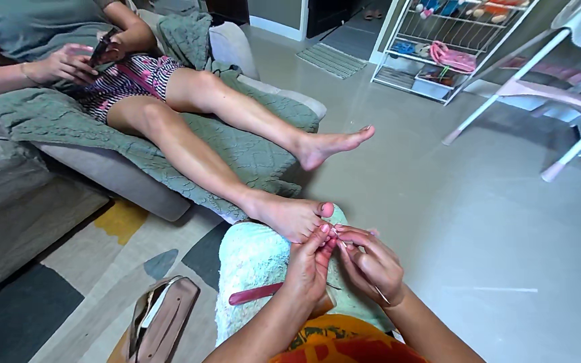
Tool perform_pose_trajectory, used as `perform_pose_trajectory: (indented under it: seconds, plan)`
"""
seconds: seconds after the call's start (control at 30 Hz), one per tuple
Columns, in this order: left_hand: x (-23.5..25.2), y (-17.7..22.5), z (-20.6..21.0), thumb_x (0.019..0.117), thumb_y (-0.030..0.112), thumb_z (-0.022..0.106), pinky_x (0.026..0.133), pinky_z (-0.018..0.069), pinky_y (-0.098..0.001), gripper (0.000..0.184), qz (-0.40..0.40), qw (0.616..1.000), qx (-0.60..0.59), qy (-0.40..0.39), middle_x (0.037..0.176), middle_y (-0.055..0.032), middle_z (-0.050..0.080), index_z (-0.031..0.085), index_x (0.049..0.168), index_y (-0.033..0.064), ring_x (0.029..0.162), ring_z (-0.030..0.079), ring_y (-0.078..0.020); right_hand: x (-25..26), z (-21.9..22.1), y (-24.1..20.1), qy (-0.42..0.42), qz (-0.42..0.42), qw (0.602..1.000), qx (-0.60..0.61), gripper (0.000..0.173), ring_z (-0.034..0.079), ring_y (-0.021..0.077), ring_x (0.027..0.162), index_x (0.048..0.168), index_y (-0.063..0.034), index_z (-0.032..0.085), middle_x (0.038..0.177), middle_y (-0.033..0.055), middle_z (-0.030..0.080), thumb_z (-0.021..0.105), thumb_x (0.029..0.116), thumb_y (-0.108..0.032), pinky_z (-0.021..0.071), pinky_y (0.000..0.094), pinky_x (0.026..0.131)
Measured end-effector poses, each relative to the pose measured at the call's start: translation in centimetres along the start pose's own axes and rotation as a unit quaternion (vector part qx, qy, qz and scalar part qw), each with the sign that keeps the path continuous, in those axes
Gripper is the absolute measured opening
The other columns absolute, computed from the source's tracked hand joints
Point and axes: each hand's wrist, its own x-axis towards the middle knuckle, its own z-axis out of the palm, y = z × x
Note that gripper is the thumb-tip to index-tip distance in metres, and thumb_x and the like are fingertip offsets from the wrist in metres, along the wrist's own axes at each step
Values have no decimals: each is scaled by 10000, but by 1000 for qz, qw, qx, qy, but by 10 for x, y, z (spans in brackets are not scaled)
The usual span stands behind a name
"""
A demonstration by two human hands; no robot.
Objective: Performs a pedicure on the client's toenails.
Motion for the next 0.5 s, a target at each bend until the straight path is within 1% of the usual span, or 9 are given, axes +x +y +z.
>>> perform_pose_trajectory:
  seconds: [0.13,0.3,0.5]
  plan:
    - [0,0,-1,961,-38,621,771,615,-301,28,-2,1000,-3,3,861,-140,693,647,953,-29,768,703,-184,-1,2,1,7,0,1000,9,96,688,233,1149,913,-37,568,1093,128,704,631,985,-28,587,371,987]
    - [0,0,-1,957,-43,627,776,615,-299,22,2,1000,-7,-3,865,-151,697,645,959,-33,768,708,-187,1,3,-2,29,45,995,78,128,707,241,1109,885,-39,554,1069,123,701,642,973,-10,618,381,951]
    - [0,-1,-1,958,-39,628,781,610,-300,28,8,1000,4,-6,874,-139,693,639,981,-26,779,701,-177,0,0,-3,2,22,999,34,106,688,242,1161,896,-43,583,1104,119,716,644,982,-38,594,387,991]
